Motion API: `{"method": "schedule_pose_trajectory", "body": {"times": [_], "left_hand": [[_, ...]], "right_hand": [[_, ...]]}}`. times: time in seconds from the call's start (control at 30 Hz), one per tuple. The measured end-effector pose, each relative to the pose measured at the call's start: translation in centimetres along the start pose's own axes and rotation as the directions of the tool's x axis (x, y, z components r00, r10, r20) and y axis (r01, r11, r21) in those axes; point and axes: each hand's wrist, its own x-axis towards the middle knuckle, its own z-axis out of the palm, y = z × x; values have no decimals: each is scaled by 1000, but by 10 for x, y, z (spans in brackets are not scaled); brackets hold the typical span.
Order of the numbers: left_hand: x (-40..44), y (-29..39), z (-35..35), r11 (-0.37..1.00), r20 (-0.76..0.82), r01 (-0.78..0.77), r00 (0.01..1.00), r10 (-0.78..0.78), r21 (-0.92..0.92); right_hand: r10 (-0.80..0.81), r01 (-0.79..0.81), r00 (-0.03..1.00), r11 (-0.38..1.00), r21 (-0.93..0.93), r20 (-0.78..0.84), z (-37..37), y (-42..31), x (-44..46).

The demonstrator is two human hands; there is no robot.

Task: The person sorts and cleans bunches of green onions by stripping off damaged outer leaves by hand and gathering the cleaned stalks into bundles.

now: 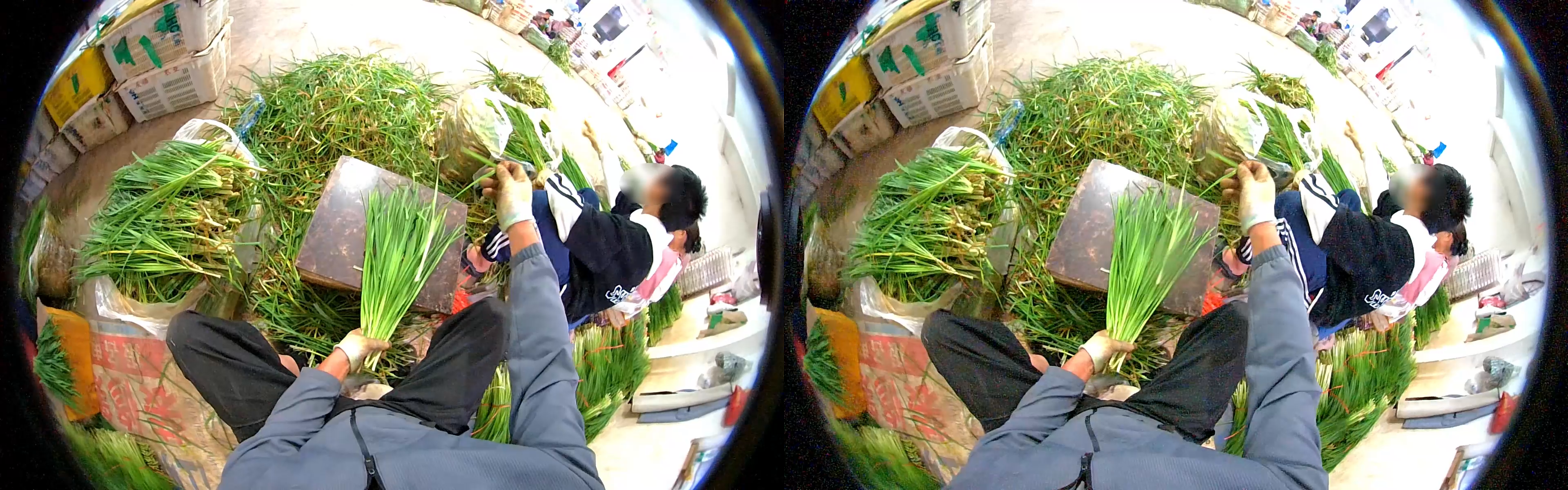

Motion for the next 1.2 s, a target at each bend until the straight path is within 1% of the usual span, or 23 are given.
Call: {"method": "schedule_pose_trajectory", "body": {"times": [0.13,0.23,0.27,0.33,0.37,0.4,0.47,0.53,0.57,0.6,0.67,0.7,0.73,0.8,0.83,0.87,0.93,0.97,1.0,1.07,1.13,1.17,1.2], "left_hand": [[-1,2,3,999,21,-9,1000,10,-49],[5,-6,-1,987,88,30,996,-16,-157],[12,-10,-4,990,100,50,994,-36,-133],[10,-10,-6,979,162,62,986,-30,-196],[13,-16,-11,962,233,59,973,4,-267],[16,-20,-11,947,247,28,967,55,-320],[24,-29,-15,894,314,74,946,77,-442],[19,-19,-9,801,389,169,917,86,-575],[18,-15,-10,796,468,185,873,136,-576],[17,-17,-10,795,470,185,872,139,-578],[16,-19,-6,824,402,102,902,161,-558],[13,-18,-5,798,416,123,894,169,-590],[9,-16,-5,798,417,122,892,172,-590],[3,-11,-4,914,302,22,947,111,-404],[5,-11,1,933,219,-13,971,98,-360],[3,-10,1,932,219,-19,970,104,-363],[1,-8,1,965,127,-14,991,49,-262],[2,-7,2,969,94,-30,994,55,-247],[5,-10,2,972,60,-43,996,59,-232],[12,-17,-2,980,30,-43,998,50,-196],[13,-16,-3,992,-18,-83,997,81,-99],[9,-10,1,994,-37,-57,998,53,-95],[26,-21,-3,996,-62,-85,994,85,7]], "right_hand": [[-60,60,995,998,2,79,4,-41,-19],[-52,73,976,993,-93,213,16,-59,-56],[-40,63,974,993,-102,221,22,-65,-72],[22,20,970,985,-171,242,35,-71,-106],[15,23,971,987,-158,238,38,-67,-119],[30,10,976,983,-183,214,41,-63,-132],[105,-74,970,986,-148,220,46,-50,-156],[130,-74,963,969,-234,236,45,-26,-173],[139,-78,963,964,-254,232,43,-10,-181],[143,-77,963,959,-273,230,43,5,-187],[164,-97,967,946,-310,197,42,26,-194],[139,-79,972,954,-288,192,43,34,-197],[112,-60,976,962,-265,185,42,40,-198],[127,-80,977,962,-260,169,41,46,-196],[147,-104,977,961,-255,154,41,48,-194],[143,-99,977,962,-256,159,42,44,-193],[252,-224,961,951,-213,113,40,31,-187],[182,-172,976,981,-91,116,34,30,-175],[96,-96,995,994,-48,-4,32,22,-162],[-42,45,999,984,175,-25,24,-3,-136],[-78,75,996,996,55,52,37,-35,-136],[4,27,970,992,-125,242,48,-53,-149],[188,-24,901,921,-388,390,71,-79,-173]]}}
